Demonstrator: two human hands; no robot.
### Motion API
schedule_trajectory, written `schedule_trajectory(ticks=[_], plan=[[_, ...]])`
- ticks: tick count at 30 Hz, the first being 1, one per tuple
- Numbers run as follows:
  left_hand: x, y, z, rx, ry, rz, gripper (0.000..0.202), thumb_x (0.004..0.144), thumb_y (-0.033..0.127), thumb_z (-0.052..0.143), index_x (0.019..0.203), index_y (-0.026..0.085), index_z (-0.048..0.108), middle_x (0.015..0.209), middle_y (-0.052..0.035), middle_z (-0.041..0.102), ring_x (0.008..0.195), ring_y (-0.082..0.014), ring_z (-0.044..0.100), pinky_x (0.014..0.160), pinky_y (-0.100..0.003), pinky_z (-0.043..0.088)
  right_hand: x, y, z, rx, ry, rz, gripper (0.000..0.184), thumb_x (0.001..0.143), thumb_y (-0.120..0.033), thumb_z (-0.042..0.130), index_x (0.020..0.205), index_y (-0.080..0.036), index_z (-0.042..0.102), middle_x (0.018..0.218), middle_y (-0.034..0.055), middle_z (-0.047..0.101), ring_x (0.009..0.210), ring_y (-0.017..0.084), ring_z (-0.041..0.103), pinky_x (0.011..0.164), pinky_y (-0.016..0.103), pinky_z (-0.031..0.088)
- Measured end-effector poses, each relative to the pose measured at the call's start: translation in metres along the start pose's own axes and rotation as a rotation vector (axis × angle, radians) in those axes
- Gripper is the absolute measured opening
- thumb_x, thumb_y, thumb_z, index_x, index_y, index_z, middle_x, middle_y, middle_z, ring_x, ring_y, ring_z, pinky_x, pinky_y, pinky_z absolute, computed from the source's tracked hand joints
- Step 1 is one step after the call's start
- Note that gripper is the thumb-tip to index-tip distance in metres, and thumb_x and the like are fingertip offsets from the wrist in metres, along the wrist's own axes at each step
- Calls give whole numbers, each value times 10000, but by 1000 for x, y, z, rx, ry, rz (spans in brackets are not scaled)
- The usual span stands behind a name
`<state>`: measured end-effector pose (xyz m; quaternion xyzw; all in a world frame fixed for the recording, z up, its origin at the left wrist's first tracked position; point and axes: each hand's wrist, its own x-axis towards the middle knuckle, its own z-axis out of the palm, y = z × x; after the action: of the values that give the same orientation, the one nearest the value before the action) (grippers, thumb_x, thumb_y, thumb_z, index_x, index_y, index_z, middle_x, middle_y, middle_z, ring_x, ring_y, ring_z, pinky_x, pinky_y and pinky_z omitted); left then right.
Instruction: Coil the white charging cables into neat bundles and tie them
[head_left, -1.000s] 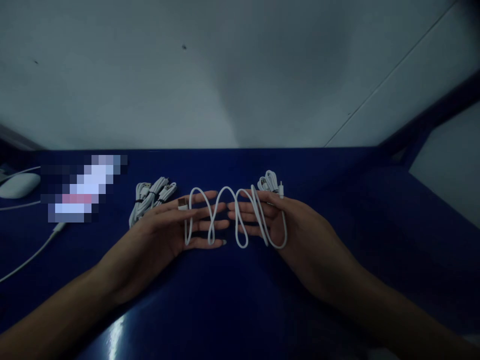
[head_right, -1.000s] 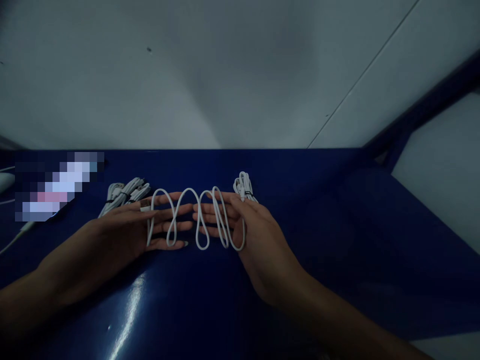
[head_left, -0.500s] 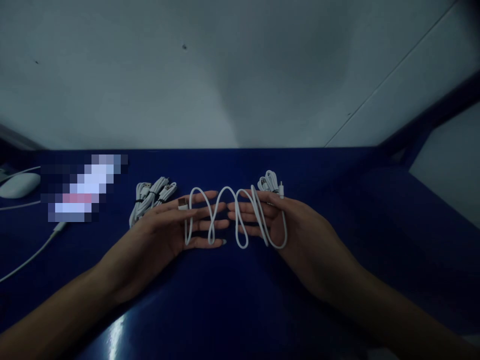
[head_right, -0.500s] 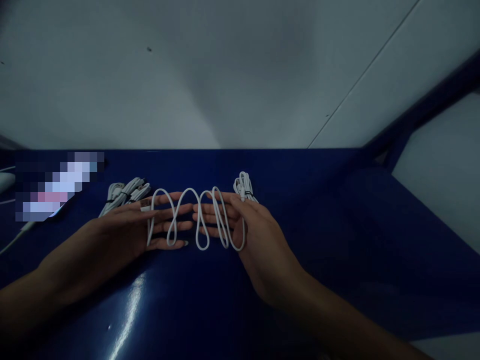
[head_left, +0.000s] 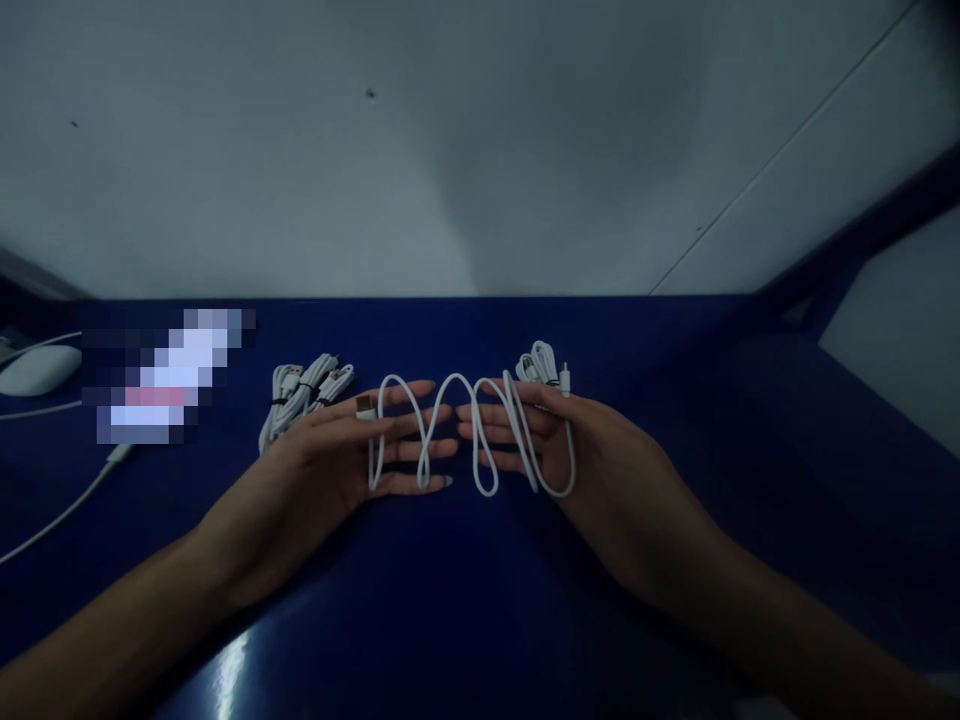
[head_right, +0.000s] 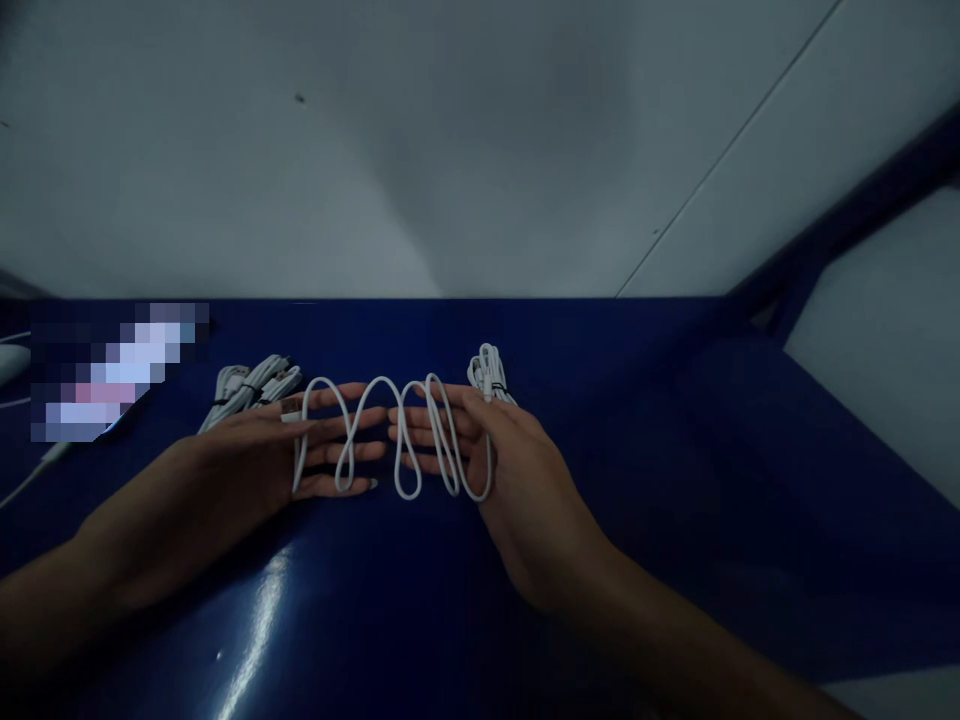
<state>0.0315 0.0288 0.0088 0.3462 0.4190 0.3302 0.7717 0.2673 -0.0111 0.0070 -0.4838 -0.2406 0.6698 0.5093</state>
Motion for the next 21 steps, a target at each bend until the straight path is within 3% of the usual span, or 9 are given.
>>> schedule_trajectory(ticks=[5,11,21], plan=[[1,0,0,1,-12,5,341,1001,203,728,1328,175,820,1595,-185,652,1396,-460,672,988,-488,712,0,1,0,14,-25,-29,340,1125,-387,575,1143,-170,837,1285,152,825,1274,331,763,1118,477,608],[1,1,1,-8,-41,29,318,998,189,710,1289,165,836,1608,-190,638,1393,-467,670,963,-517,720,-1,0,3,25,45,14,336,1139,-349,542,1174,-164,820,1251,150,838,1222,314,791,1138,486,591],[1,1,3,-16,2,20,309,978,194,733,1266,175,843,1593,-187,653,1386,-475,674,945,-509,726,-2,-2,5,34,77,18,357,1158,-327,515,1162,-151,826,1227,158,846,1174,305,813,1087,466,622]])
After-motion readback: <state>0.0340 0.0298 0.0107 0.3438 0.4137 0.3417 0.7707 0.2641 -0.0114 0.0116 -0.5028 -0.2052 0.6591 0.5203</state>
